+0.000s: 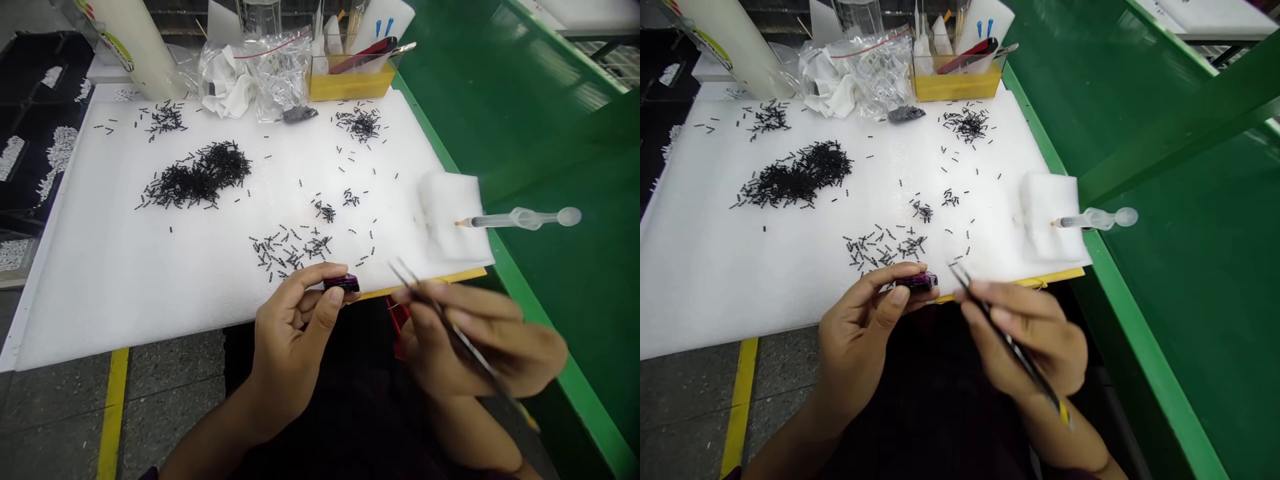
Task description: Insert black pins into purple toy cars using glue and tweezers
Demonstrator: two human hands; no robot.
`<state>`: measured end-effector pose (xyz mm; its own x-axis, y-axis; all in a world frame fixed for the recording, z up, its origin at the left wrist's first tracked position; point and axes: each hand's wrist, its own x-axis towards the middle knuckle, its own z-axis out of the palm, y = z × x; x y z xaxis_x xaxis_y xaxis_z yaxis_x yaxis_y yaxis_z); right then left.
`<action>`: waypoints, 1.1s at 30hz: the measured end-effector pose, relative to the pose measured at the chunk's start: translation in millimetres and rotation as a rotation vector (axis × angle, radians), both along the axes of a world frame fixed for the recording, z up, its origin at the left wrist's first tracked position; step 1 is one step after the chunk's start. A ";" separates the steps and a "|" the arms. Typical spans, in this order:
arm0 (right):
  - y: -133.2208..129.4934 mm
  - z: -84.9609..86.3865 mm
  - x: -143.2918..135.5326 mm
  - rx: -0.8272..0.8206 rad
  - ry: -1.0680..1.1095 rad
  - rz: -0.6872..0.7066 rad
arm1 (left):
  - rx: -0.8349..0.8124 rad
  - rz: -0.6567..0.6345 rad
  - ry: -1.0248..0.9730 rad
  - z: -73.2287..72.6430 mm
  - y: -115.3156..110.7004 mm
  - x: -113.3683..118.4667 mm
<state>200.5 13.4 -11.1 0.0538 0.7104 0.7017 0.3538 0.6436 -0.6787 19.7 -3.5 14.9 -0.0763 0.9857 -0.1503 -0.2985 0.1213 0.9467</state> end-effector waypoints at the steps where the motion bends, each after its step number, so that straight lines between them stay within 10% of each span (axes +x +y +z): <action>1: 12.7 4.5 -1.5 0.034 0.013 -0.064 | -0.002 -0.003 0.001 0.1 0.4 -0.2; 7: 81.8 2.7 -4.6 -0.245 0.012 -0.088 | 0.011 -0.028 0.031 -0.7 0.4 -1.4; 19: 107.1 -0.5 -5.1 -0.496 0.136 -0.111 | -0.004 -0.045 -0.050 -1.3 -1.0 -1.1; 33: 14.9 12.7 11.6 0.123 -0.247 0.161 | -0.115 -0.038 -0.180 7.6 4.0 -7.5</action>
<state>212.1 28.3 1.6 -0.2353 0.6053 0.7604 0.3848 0.7765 -0.4990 12.2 0.5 22.5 -0.0013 0.9628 -0.2701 -0.4551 0.2399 0.8575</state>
